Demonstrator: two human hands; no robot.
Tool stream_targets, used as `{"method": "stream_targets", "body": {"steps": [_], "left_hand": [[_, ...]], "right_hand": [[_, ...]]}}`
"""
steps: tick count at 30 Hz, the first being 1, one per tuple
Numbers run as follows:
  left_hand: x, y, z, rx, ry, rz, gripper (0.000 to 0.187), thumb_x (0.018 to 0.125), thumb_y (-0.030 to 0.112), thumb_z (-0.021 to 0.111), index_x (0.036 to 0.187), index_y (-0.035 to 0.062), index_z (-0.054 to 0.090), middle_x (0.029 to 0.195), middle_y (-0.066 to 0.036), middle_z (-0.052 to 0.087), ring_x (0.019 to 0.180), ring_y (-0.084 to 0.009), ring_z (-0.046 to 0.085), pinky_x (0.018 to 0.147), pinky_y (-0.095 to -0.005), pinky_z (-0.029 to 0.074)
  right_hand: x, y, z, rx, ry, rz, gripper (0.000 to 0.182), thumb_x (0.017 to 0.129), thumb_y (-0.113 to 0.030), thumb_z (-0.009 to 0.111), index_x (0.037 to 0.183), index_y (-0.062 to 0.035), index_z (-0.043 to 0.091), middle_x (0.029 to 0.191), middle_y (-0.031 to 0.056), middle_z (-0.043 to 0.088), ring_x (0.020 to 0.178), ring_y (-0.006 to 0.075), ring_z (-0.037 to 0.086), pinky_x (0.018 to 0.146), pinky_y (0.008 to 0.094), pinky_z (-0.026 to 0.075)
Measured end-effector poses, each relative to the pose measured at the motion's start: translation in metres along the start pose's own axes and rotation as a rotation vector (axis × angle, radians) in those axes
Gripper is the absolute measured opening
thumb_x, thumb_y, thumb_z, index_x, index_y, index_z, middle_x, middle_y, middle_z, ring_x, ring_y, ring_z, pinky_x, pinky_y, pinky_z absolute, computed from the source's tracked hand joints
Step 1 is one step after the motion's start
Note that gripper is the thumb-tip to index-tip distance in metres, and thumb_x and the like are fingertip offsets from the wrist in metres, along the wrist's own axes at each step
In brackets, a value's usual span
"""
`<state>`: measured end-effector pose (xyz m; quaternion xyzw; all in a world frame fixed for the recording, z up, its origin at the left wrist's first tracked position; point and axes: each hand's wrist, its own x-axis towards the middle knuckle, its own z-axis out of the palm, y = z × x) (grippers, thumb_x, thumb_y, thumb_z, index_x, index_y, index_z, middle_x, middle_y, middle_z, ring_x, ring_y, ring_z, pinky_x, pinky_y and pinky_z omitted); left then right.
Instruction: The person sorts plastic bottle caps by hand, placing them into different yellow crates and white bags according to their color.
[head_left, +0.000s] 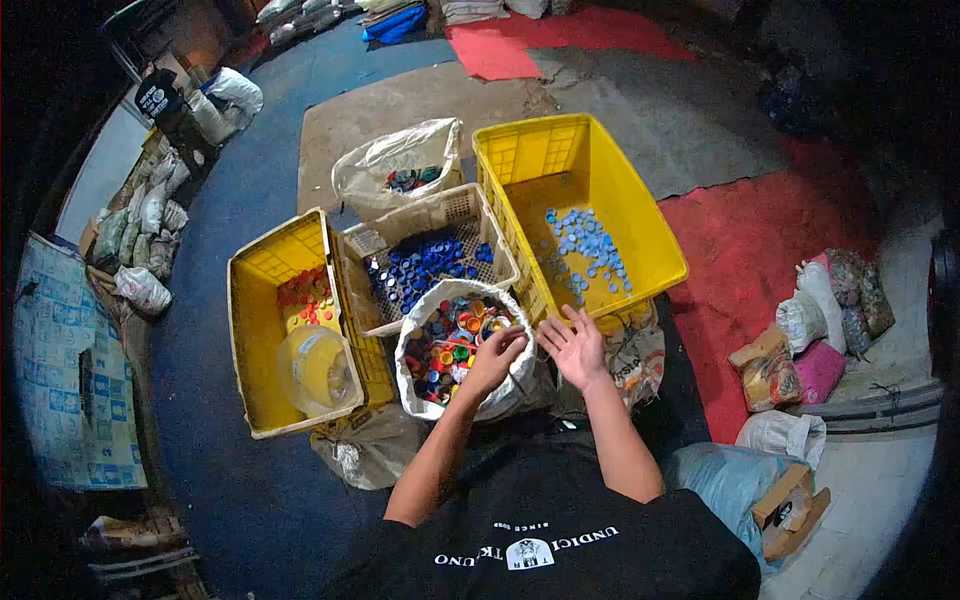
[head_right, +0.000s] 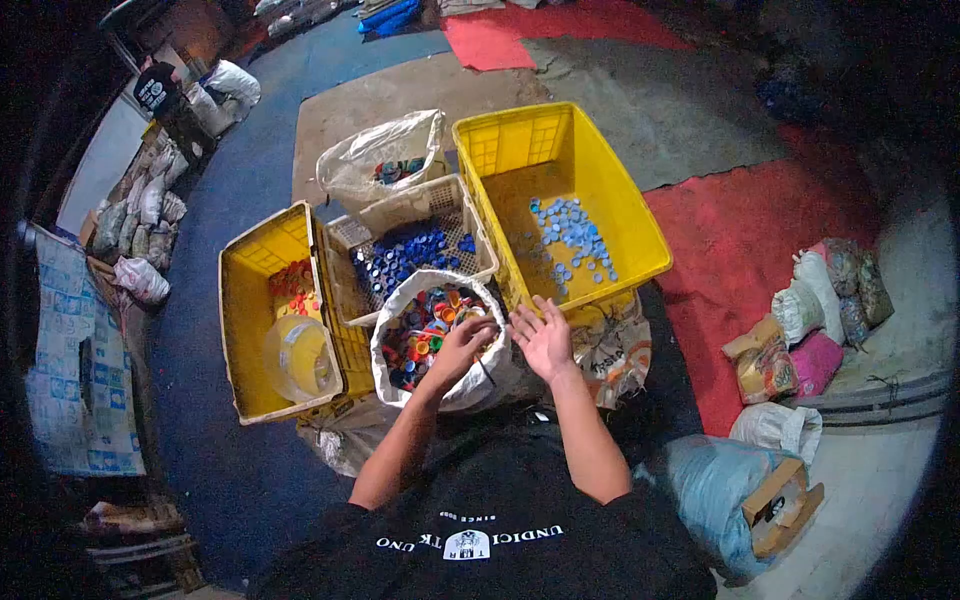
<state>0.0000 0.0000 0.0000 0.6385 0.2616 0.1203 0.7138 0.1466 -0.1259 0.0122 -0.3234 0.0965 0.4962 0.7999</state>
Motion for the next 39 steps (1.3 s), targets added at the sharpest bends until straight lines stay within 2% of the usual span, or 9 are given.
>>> {"method": "stream_targets", "body": {"steps": [5,8,12,17,19,20,23,31,39], "left_hand": [[-0.066,-0.055,-0.060,-0.090,0.188,-0.099,0.034,0.097,0.023,0.058,0.121,-0.0011,0.058,0.110,-0.008,0.064,0.094,-0.0139,0.062,0.083,-0.0284,0.049],[-0.103,-0.031,-0.095,-0.104,0.346,-0.142,0.037,0.096,0.024,0.059,0.121,-0.0028,0.058,0.105,-0.007,0.065,0.089,-0.0120,0.061,0.080,-0.0283,0.049],[-0.125,-0.041,-0.104,0.052,0.404,-0.199,0.035,0.097,0.023,0.056,0.123,-0.0001,0.058,0.113,-0.010,0.065,0.099,-0.0150,0.061,0.087,-0.0293,0.047],[-0.128,-0.044,-0.079,0.412,0.451,-0.097,0.034,0.089,0.024,0.065,0.114,0.0010,0.064,0.103,-0.015,0.066,0.095,-0.0251,0.065,0.084,-0.0349,0.050],[-0.122,-0.043,-0.075,0.501,0.470,-0.040,0.033,0.088,0.023,0.065,0.112,0.0005,0.064,0.103,-0.016,0.065,0.091,-0.0257,0.064,0.081,-0.0353,0.050],[-0.120,-0.043,-0.074,0.497,0.467,-0.034,0.032,0.088,0.022,0.065,0.111,0.0005,0.065,0.101,-0.017,0.064,0.087,-0.0271,0.063,0.079,-0.0358,0.050],[-0.110,-0.042,-0.079,0.551,0.425,-0.062,0.033,0.087,0.023,0.066,0.111,0.0004,0.065,0.098,-0.017,0.064,0.086,-0.0274,0.063,0.078,-0.0363,0.050],[-0.047,-0.060,-0.110,0.600,0.381,-0.036,0.033,0.085,0.024,0.064,0.107,-0.0004,0.065,0.104,-0.022,0.065,0.098,-0.0368,0.063,0.088,-0.0417,0.049],[0.027,-0.075,-0.136,0.874,0.478,0.083,0.043,0.079,0.006,0.059,0.122,0.0002,0.055,0.115,-0.025,0.059,0.109,-0.0402,0.056,0.095,-0.0451,0.044]], "right_hand": [[-0.015,0.026,-0.003,-0.212,-0.061,0.171,0.045,0.095,-0.040,0.054,0.125,-0.0069,0.049,0.120,0.0146,0.056,0.108,0.0284,0.058,0.094,0.0439,0.048],[0.017,0.054,-0.007,-0.929,-0.167,0.053,0.036,0.093,-0.028,0.061,0.117,-0.0021,0.056,0.106,0.0111,0.061,0.099,0.0179,0.060,0.083,0.0315,0.051],[0.027,0.065,0.023,-1.867,-0.515,-0.320,0.034,0.083,-0.022,0.067,0.111,-0.0033,0.061,0.105,0.0191,0.061,0.101,0.0358,0.058,0.090,0.0425,0.047],[0.081,0.106,0.032,-2.003,-0.515,-0.409,0.037,0.082,-0.023,0.065,0.115,-0.0077,0.060,0.116,0.0210,0.056,0.111,0.0393,0.053,0.094,0.0473,0.044],[0.096,0.120,0.033,-2.131,-0.294,-0.622,0.052,0.080,-0.029,0.067,0.127,-0.0127,0.054,0.132,0.0193,0.047,0.124,0.0373,0.044,0.102,0.0517,0.037],[0.107,0.127,0.030,-2.187,-0.234,-0.477,0.066,0.078,-0.037,0.068,0.137,-0.0163,0.045,0.142,0.0185,0.038,0.133,0.0370,0.033,0.108,0.0563,0.027],[0.104,0.135,0.035,-2.341,-0.169,-0.312,0.071,0.079,-0.042,0.067,0.140,-0.0167,0.041,0.143,0.0204,0.037,0.135,0.0405,0.030,0.109,0.0583,0.024],[0.079,0.151,0.019,-2.198,-0.364,-0.442,0.049,0.076,-0.030,0.067,0.123,-0.0177,0.059,0.119,0.0153,0.053,0.113,0.0369,0.049,0.102,0.0515,0.036],[0.038,0.148,0.022,-2.325,-0.602,-0.266,0.057,0.074,-0.034,0.068,0.126,-0.0157,0.057,0.131,0.0165,0.048,0.118,0.0373,0.047,0.101,0.0483,0.038]]}}
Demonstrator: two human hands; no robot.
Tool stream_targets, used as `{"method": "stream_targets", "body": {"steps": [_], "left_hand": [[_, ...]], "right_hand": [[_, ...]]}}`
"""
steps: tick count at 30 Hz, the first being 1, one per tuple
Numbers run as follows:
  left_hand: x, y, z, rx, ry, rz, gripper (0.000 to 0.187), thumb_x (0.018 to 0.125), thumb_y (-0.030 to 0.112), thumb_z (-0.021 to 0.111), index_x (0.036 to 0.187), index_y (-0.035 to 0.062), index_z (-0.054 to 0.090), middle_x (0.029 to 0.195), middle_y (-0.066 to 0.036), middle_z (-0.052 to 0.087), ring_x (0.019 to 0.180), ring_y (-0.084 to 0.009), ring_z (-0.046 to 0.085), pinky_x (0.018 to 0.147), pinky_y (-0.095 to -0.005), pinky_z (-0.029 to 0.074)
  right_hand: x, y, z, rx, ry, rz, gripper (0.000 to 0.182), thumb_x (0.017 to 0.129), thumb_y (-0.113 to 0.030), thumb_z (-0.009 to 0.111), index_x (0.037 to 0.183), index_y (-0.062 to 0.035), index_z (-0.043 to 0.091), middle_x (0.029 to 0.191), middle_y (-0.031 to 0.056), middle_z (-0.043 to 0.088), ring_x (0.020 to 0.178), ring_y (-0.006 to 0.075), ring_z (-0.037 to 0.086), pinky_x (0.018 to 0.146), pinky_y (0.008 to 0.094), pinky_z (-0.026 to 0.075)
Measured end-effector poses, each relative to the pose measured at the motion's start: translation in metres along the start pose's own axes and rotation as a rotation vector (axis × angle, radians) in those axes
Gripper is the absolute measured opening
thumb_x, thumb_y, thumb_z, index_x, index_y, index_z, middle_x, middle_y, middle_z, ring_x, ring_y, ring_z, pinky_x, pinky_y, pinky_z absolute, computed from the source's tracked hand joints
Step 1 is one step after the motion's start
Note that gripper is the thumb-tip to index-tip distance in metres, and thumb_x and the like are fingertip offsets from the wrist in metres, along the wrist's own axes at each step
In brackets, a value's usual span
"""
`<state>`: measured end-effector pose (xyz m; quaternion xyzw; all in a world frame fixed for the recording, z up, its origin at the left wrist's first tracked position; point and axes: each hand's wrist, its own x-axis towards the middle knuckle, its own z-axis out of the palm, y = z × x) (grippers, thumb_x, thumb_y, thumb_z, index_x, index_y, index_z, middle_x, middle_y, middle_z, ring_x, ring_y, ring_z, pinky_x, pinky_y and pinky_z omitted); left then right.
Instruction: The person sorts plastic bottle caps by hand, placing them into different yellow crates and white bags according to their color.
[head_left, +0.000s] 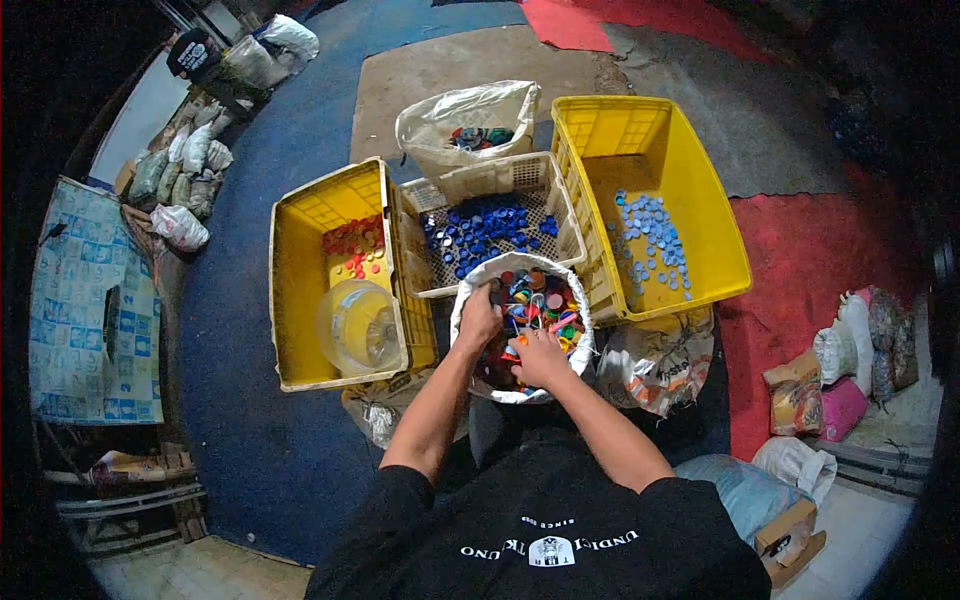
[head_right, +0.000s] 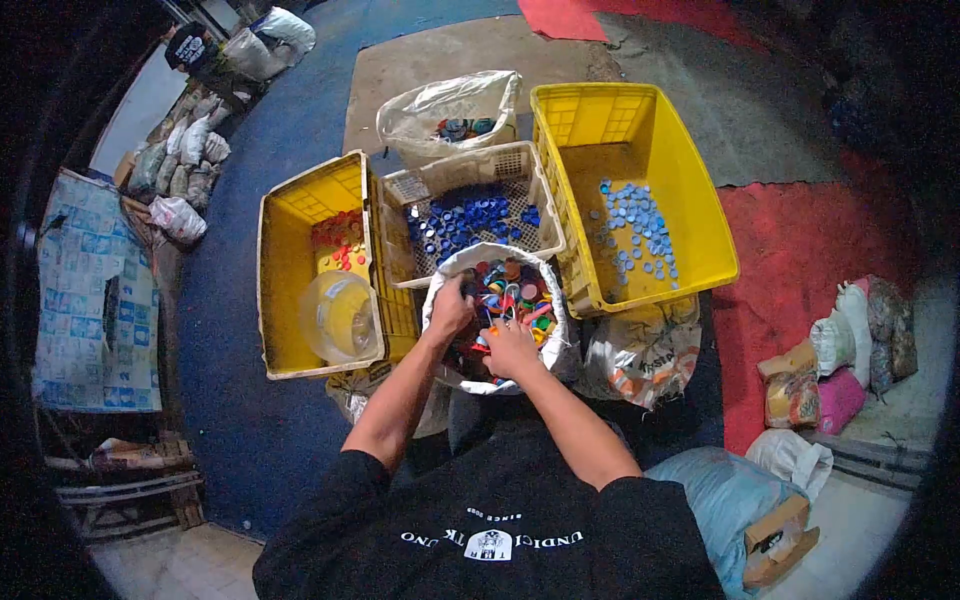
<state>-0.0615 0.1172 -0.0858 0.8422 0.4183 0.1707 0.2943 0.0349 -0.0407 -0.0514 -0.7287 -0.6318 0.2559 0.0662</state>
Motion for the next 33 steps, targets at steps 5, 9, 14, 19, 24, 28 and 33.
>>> {"method": "stream_targets", "body": {"steps": [5,9,14,19,24,28,33], "left_hand": [[0.009,-0.008,0.003,0.014,-0.040,0.003,0.050,0.077,0.009,0.065,0.125,0.0026,0.054,0.119,-0.024,0.055,0.112,-0.0415,0.053,0.096,-0.0436,0.045],[0.017,-0.012,0.004,0.033,-0.016,-0.006,0.043,0.077,0.011,0.065,0.119,0.0050,0.061,0.108,-0.022,0.061,0.102,-0.0400,0.059,0.090,-0.0438,0.048],[0.003,0.012,-0.012,-0.262,0.104,-0.167,0.031,0.084,0.019,0.068,0.112,0.0052,0.068,0.091,-0.019,0.070,0.087,-0.0344,0.068,0.080,-0.0394,0.052],[-0.050,0.030,-0.031,-0.936,0.009,-0.411,0.029,0.085,0.020,0.075,0.103,-0.0011,0.068,0.091,-0.006,0.071,0.080,-0.0089,0.063,0.072,-0.0252,0.051],[-0.087,0.082,-0.056,-0.704,0.179,-0.290,0.019,0.079,0.008,0.078,0.091,-0.0009,0.067,0.095,-0.006,0.071,0.080,-0.0072,0.062,0.073,-0.0244,0.051],[-0.101,0.081,-0.051,-0.560,0.231,-0.082,0.031,0.076,0.005,0.075,0.106,-0.0004,0.067,0.110,-0.013,0.068,0.096,-0.0199,0.066,0.087,-0.0306,0.051],[-0.114,0.076,-0.052,-0.621,0.046,-0.031,0.023,0.085,0.012,0.068,0.105,-0.0004,0.067,0.112,-0.014,0.066,0.104,-0.0222,0.063,0.090,-0.0330,0.049]], "right_hand": [[-0.004,0.005,-0.006,0.010,-0.095,-0.074,0.068,0.077,-0.051,0.063,0.136,-0.0200,0.050,0.134,0.0163,0.046,0.121,0.0367,0.047,0.102,0.0485,0.035],[-0.003,0.001,-0.013,0.016,-0.171,-0.076,0.073,0.076,-0.053,0.063,0.140,-0.0217,0.046,0.141,0.0179,0.041,0.127,0.0391,0.043,0.106,0.0537,0.029],[-0.008,0.006,-0.031,0.132,-0.121,-0.032,0.076,0.076,-0.058,0.062,0.142,-0.0247,0.044,0.148,0.0156,0.036,0.134,0.0408,0.036,0.110,0.0574,0.021],[-0.018,0.001,-0.059,0.186,0.241,0.016,0.058,0.084,-0.053,0.061,0.133,-0.0230,0.056,0.142,0.0088,0.047,0.136,0.0352,0.034,0.108,0.0581,0.022],[-0.008,-0.005,-0.057,1.126,0.092,0.089,0.041,0.093,-0.029,0.061,0.123,-0.0023,0.058,0.105,0.0080,0.065,0.095,0.0157,0.062,0.083,0.0308,0.049],[-0.013,-0.020,-0.041,1.415,0.084,0.165,0.035,0.098,-0.024,0.055,0.123,0.0004,0.057,0.102,0.0047,0.065,0.090,0.0102,0.061,0.077,0.0251,0.050],[-0.028,-0.007,-0.039,1.457,0.052,0.162,0.034,0.096,-0.019,0.060,0.122,0.0030,0.056,0.108,0.0081,0.065,0.095,0.0129,0.063,0.084,0.0263,0.052]]}}
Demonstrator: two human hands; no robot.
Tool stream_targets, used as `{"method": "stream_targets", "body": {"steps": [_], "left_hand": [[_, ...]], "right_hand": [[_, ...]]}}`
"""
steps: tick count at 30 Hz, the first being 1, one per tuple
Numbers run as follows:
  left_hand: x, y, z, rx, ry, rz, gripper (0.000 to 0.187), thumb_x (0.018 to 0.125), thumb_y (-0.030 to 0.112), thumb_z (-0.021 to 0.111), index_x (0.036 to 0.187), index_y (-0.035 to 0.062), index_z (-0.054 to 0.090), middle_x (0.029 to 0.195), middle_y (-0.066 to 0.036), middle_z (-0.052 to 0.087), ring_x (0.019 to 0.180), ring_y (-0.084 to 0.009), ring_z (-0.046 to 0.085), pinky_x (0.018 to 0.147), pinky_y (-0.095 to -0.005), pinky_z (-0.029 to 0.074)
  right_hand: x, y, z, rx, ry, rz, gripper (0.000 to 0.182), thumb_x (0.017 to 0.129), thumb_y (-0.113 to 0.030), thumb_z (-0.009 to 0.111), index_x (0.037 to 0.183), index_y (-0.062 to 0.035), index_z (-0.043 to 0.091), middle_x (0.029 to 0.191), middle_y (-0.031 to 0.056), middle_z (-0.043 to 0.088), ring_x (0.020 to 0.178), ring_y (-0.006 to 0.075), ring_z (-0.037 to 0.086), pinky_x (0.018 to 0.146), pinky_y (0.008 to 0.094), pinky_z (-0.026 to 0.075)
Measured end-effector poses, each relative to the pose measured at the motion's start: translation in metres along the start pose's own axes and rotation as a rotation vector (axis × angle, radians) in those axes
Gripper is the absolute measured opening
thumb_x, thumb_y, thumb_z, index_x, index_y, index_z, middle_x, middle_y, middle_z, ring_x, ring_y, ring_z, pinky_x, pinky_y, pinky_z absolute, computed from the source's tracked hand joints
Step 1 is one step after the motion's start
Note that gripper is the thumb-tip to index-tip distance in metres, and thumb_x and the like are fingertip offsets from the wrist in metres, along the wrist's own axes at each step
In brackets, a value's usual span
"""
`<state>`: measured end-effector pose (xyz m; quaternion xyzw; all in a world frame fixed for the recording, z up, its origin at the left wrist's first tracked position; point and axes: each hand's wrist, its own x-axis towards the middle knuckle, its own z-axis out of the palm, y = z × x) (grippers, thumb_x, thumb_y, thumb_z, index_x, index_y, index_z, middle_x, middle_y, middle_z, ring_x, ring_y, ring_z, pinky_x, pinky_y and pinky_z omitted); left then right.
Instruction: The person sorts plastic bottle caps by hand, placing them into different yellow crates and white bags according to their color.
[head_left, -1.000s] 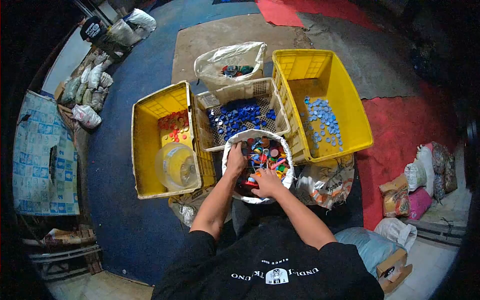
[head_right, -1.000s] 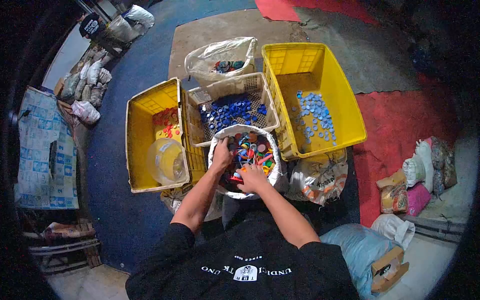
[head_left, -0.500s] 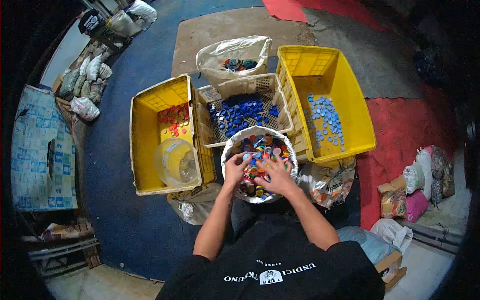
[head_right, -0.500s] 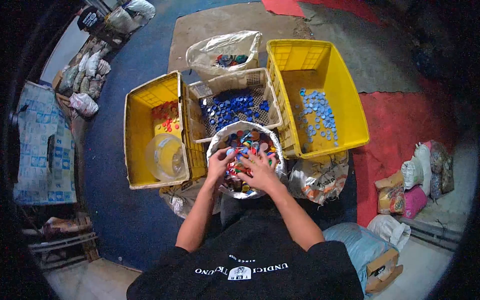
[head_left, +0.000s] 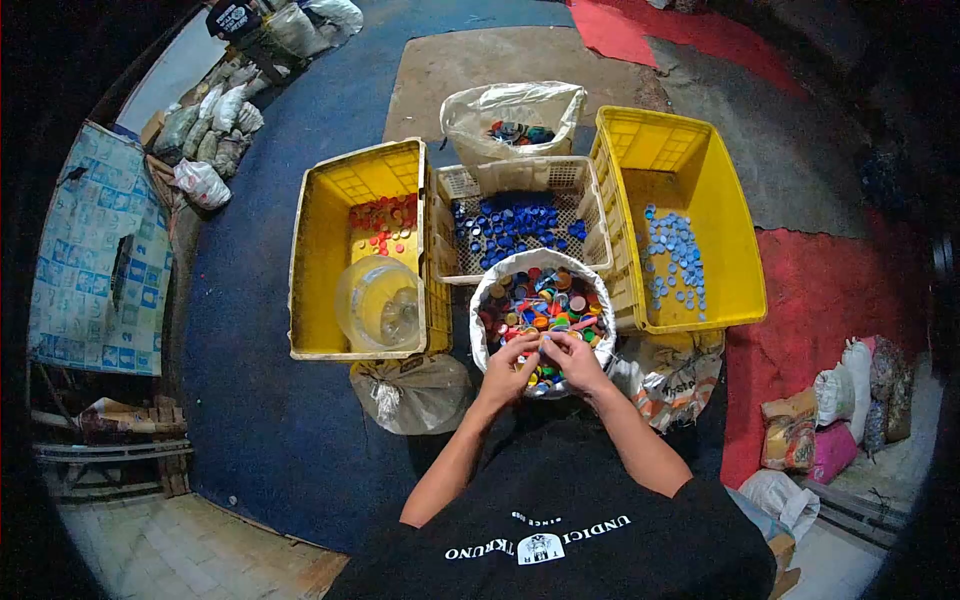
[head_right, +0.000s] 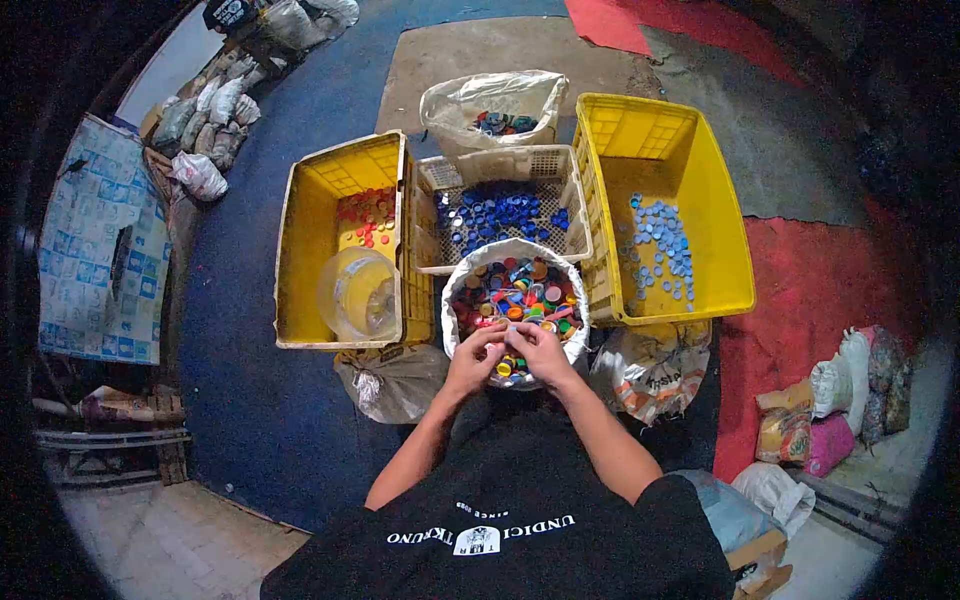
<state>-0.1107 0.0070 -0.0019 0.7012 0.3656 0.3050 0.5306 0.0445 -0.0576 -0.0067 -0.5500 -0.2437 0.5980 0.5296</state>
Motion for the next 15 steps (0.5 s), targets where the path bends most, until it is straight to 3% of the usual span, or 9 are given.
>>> {"method": "stream_targets", "body": {"steps": [1,6,9,11,13,14,15], "left_hand": [[-0.001,0.001,-0.001,-0.113,-0.057,-0.123,0.022,0.088,0.014,0.066,0.105,-0.0002,0.067,0.112,-0.014,0.065,0.106,-0.0221,0.061,0.093,-0.0331,0.047],[0.000,-0.003,-0.006,0.015,-0.210,0.031,0.019,0.087,0.014,0.069,0.101,0.0007,0.068,0.104,-0.010,0.064,0.100,-0.0199,0.061,0.088,-0.0316,0.047],[-0.002,-0.006,-0.009,-0.064,-0.287,-0.103,0.020,0.087,0.014,0.069,0.102,0.0001,0.067,0.103,-0.010,0.064,0.098,-0.0175,0.060,0.086,-0.0304,0.047],[-0.003,-0.013,-0.007,0.002,-0.307,0.008,0.019,0.089,0.015,0.067,0.102,0.0000,0.066,0.099,-0.007,0.065,0.093,-0.0143,0.060,0.082,-0.0283,0.047],[-0.001,-0.006,-0.003,-0.124,-0.021,-0.165,0.016,0.089,0.015,0.067,0.096,0.0008,0.067,0.089,-0.006,0.066,0.084,-0.0138,0.063,0.076,-0.0282,0.050],[0.001,-0.003,-0.006,-0.107,0.024,-0.224,0.016,0.089,0.015,0.067,0.096,0.0010,0.066,0.089,-0.006,0.066,0.081,-0.0109,0.062,0.072,-0.0270,0.050],[0.004,-0.018,-0.009,0.016,-0.013,-0.182,0.020,0.084,0.016,0.070,0.098,0.0019,0.066,0.089,-0.009,0.067,0.080,-0.0148,0.064,0.072,-0.0296,0.051]], "right_hand": [[-0.004,-0.005,-0.003,-0.073,-0.015,-0.011,0.037,0.094,-0.019,0.063,0.123,0.0032,0.056,0.110,0.0091,0.064,0.097,0.0135,0.063,0.085,0.0262,0.052],[-0.018,-0.010,-0.020,-0.097,-0.115,0.024,0.041,0.093,-0.021,0.064,0.126,0.0021,0.056,0.110,0.0070,0.064,0.098,0.0117,0.062,0.087,0.0250,0.050],[-0.023,-0.009,-0.028,-0.146,-0.141,0.031,0.041,0.094,-0.019,0.064,0.127,0.0020,0.055,0.110,0.0078,0.065,0.099,0.0123,0.062,0.087,0.0251,0.050],[-0.025,-0.002,-0.034,-0.170,-0.145,-0.024,0.040,0.094,-0.019,0.064,0.128,0.0005,0.055,0.106,0.0079,0.066,0.098,0.0138,0.064,0.085,0.0263,0.051],[-0.030,-0.006,-0.034,-0.026,-0.066,-0.042,0.039,0.094,-0.016,0.063,0.128,0.0001,0.054,0.104,0.0076,0.066,0.096,0.0151,0.065,0.084,0.0267,0.052],[-0.027,-0.001,-0.039,0.047,-0.021,-0.066,0.039,0.094,-0.011,0.061,0.129,0.0009,0.052,0.108,0.0096,0.065,0.094,0.0164,0.066,0.082,0.0277,0.053],[-0.028,-0.005,-0.039,0.144,0.015,-0.078,0.036,0.093,-0.009,0.059,0.127,0.0012,0.052,0.112,0.0123,0.063,0.094,0.0184,0.066,0.082,0.0312,0.054]]}}
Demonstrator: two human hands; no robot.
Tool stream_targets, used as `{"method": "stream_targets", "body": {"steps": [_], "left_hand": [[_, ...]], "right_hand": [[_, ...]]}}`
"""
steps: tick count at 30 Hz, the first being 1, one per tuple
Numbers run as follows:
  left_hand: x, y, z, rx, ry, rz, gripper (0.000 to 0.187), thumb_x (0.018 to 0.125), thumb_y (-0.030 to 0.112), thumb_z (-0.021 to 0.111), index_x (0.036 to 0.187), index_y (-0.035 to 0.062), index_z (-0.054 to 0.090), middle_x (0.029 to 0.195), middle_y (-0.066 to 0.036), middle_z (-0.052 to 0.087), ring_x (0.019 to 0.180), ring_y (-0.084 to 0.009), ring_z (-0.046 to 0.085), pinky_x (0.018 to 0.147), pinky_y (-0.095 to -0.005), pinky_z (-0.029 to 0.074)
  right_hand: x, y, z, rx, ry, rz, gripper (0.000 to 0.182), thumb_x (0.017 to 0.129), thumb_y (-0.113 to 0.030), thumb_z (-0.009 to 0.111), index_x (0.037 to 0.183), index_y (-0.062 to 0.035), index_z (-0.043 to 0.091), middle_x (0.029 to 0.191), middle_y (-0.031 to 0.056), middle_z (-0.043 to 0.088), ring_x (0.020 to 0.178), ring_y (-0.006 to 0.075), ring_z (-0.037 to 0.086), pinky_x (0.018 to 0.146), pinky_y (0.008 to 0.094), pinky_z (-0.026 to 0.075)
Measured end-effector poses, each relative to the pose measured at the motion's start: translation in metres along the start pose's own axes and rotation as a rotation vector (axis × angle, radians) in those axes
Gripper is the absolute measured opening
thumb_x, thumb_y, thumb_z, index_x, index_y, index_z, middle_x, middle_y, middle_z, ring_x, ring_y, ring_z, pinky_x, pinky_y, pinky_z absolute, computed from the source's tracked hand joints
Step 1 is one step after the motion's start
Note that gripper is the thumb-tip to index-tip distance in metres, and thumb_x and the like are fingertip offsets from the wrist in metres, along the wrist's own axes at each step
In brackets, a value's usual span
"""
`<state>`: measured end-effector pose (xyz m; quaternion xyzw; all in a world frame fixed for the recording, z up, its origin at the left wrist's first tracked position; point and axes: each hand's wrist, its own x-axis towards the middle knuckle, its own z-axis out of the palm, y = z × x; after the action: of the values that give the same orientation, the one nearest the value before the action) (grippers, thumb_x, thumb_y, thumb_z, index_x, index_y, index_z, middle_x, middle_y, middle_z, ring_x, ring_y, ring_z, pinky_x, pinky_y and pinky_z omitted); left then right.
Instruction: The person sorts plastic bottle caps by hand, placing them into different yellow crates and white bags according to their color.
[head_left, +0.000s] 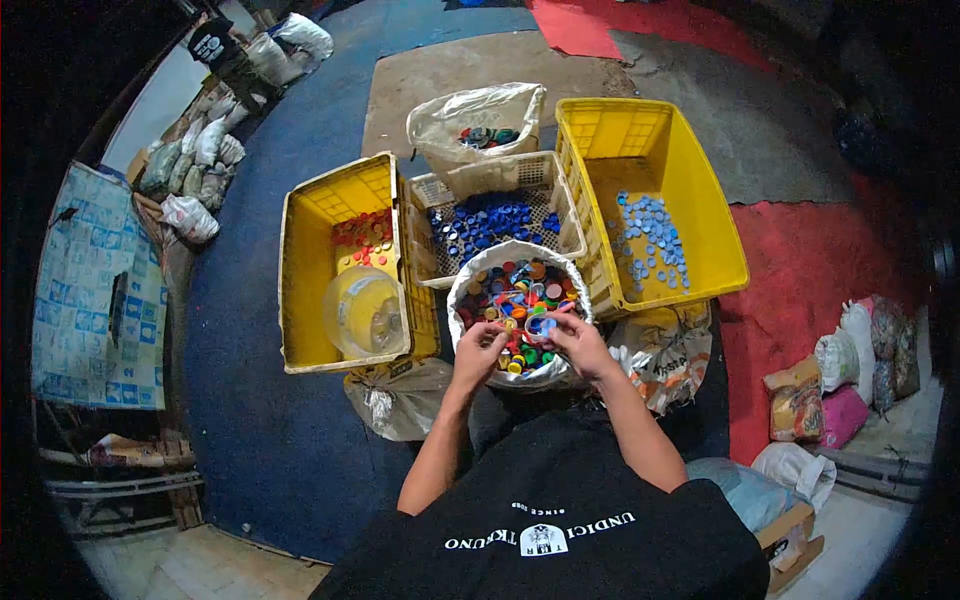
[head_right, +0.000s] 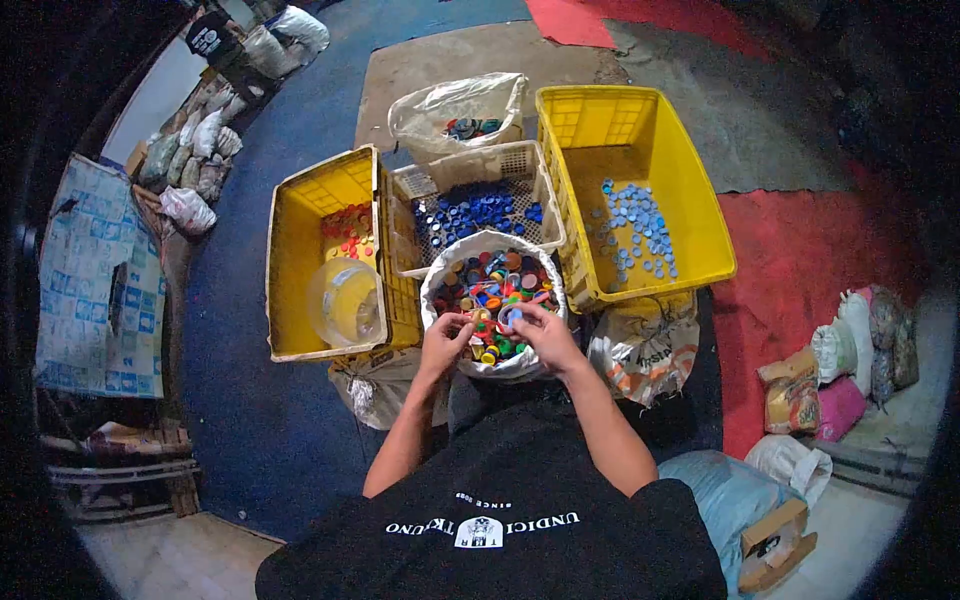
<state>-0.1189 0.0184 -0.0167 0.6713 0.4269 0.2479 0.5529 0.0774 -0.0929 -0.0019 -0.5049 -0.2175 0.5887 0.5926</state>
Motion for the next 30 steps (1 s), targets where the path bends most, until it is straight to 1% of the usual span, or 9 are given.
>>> {"method": "stream_targets", "body": {"steps": [3,5,8,14,17,22,24,25,30], "left_hand": [[0.008,0.005,0.000,0.397,-0.122,0.019,0.021,0.080,0.014,0.070,0.099,0.0045,0.067,0.089,-0.011,0.065,0.080,-0.0230,0.065,0.072,-0.0345,0.052],[0.019,0.001,0.006,0.446,0.046,0.137,0.023,0.079,0.019,0.069,0.099,0.0094,0.069,0.089,-0.012,0.062,0.083,-0.0292,0.062,0.073,-0.0417,0.049],[0.044,0.007,0.016,0.737,0.031,0.193,0.026,0.080,0.030,0.069,0.100,0.0126,0.070,0.086,-0.011,0.059,0.083,-0.0284,0.061,0.072,-0.0448,0.045],[0.096,-0.023,0.057,1.197,-0.128,0.024,0.030,0.081,0.039,0.065,0.106,0.0242,0.072,0.109,-0.008,0.059,0.108,-0.0268,0.053,0.094,-0.0519,0.034],[0.111,-0.030,0.066,1.228,-0.014,0.088,0.022,0.081,0.022,0.058,0.087,0.0086,0.073,0.102,-0.007,0.063,0.106,-0.0284,0.054,0.100,-0.0556,0.027],[0.113,-0.027,0.059,1.267,-0.097,0.180,0.020,0.083,0.022,0.056,0.087,0.0108,0.073,0.099,-0.006,0.063,0.103,-0.0278,0.055,0.098,-0.0565,0.027],[0.100,-0.012,0.054,1.056,0.091,0.268,0.018,0.084,0.026,0.060,0.086,0.0124,0.072,0.097,-0.006,0.063,0.103,-0.0272,0.055,0.094,-0.0557,0.029],[0.089,-0.005,0.053,0.959,0.219,0.357,0.017,0.083,0.029,0.065,0.087,0.0132,0.071,0.093,-0.006,0.063,0.098,-0.0251,0.057,0.089,-0.0507,0.031],[0.018,0.043,0.062,0.670,0.192,0.383,0.015,0.083,0.027,0.068,0.089,0.0139,0.071,0.087,-0.003,0.064,0.086,-0.0220,0.060,0.082,-0.0415,0.032]], "right_hand": [[-0.018,-0.032,0.002,0.386,0.055,0.132,0.033,0.093,-0.008,0.053,0.125,0.0012,0.053,0.109,0.0141,0.062,0.096,0.0217,0.065,0.084,0.0353,0.054],[-0.021,-0.031,-0.006,0.527,0.072,0.136,0.034,0.091,-0.007,0.049,0.123,0.0009,0.053,0.105,0.0154,0.061,0.094,0.0245,0.063,0.086,0.0379,0.054],[-0.024,-0.028,-0.008,0.556,0.133,0.157,0.035,0.090,-0.006,0.047,0.124,0.0009,0.052,0.103,0.0162,0.060,0.093,0.0247,0.063,0.085,0.0381,0.054],[-0.039,-0.024,-0.005,0.589,0.169,0.110,0.034,0.091,-0.006,0.048,0.123,-0.0008,0.053,0.105,0.0149,0.061,0.094,0.0247,0.062,0.086,0.0387,0.053],[-0.049,-0.016,-0.012,0.555,0.196,0.095,0.032,0.091,-0.009,0.049,0.122,-0.0016,0.053,0.106,0.0132,0.061,0.094,0.0245,0.062,0.088,0.0392,0.052],[-0.053,0.000,-0.022,0.571,0.248,0.122,0.029,0.092,-0.013,0.047,0.118,-0.0012,0.052,0.105,0.0135,0.060,0.093,0.0260,0.062,0.087,0.0400,0.052],[-0.045,0.012,-0.034,0.634,0.224,0.120,0.028,0.092,-0.016,0.046,0.115,-0.0019,0.053,0.102,0.0131,0.060,0.092,0.0262,0.062,0.086,0.0405,0.052],[-0.040,0.018,-0.038,0.701,0.198,0.117,0.027,0.091,-0.018,0.046,0.112,-0.0027,0.054,0.100,0.0126,0.061,0.091,0.0265,0.062,0.085,0.0411,0.052],[-0.010,0.003,-0.016,0.778,0.137,0.297,0.025,0.091,-0.020,0.046,0.107,-0.0050,0.057,0.098,0.0114,0.062,0.091,0.0247,0.060,0.080,0.0423,0.052]]}}
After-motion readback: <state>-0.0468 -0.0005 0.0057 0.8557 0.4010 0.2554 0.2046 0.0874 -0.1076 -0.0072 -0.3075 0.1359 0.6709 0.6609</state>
